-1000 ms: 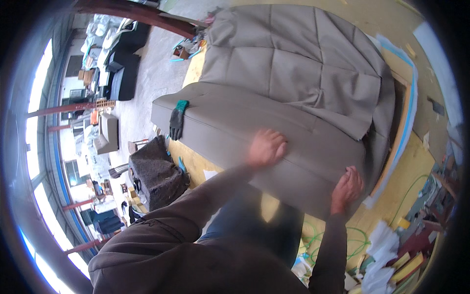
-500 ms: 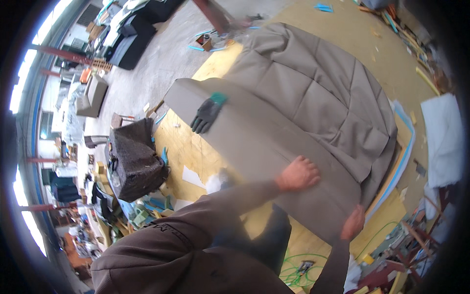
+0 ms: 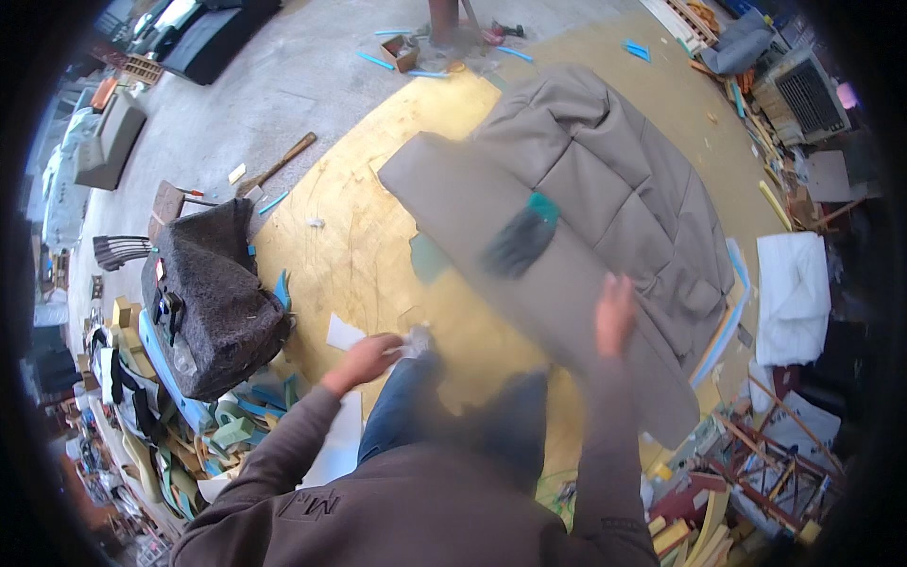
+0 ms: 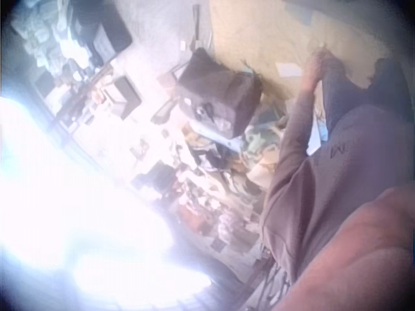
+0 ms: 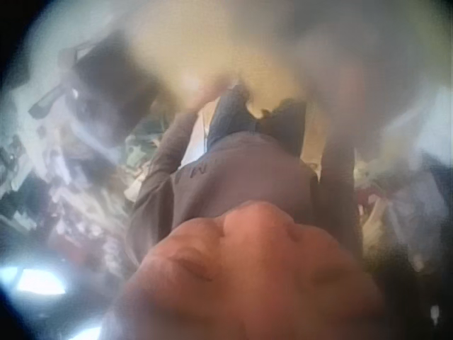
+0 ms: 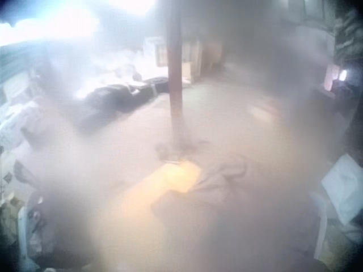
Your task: The person removes a beige sofa cover by unzipping and peeling it back, then uses shears to cut away blue tape and foam from the exposed cushion. The person works on the seat and back sections, removing layers to prepare the frame for reupholstery.
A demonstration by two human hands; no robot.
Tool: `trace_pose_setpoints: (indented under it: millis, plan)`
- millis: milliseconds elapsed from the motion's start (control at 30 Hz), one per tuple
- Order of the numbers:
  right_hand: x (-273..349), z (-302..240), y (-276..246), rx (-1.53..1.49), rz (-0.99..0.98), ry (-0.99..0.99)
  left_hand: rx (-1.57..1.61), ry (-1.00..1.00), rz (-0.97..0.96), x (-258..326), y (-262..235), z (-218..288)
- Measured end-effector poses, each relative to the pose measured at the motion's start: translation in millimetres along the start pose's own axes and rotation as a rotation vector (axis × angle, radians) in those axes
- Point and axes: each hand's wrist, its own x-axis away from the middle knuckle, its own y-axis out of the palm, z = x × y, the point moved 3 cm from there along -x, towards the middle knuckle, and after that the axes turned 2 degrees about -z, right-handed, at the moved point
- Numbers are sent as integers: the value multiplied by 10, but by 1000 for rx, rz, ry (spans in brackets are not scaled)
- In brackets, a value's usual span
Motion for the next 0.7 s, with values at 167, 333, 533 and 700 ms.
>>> trace_pose_setpoints:
  millis: [167,333,533,700]
  plan:
    - [-378,-1450,907,189,-90,-143,31,-535,153,1403,-1123,-1557]
    - [-708,-1803,1303,340,-7,-34,210,-586,619,1937,-1924,-2105]
    - [-712,-2503,1779,249,123,-291,323,-659,328,1500,-2070,-2704]
    - [-757,-3461,2635,282,14,-366,263,-690,17,713,-2555,-3056]
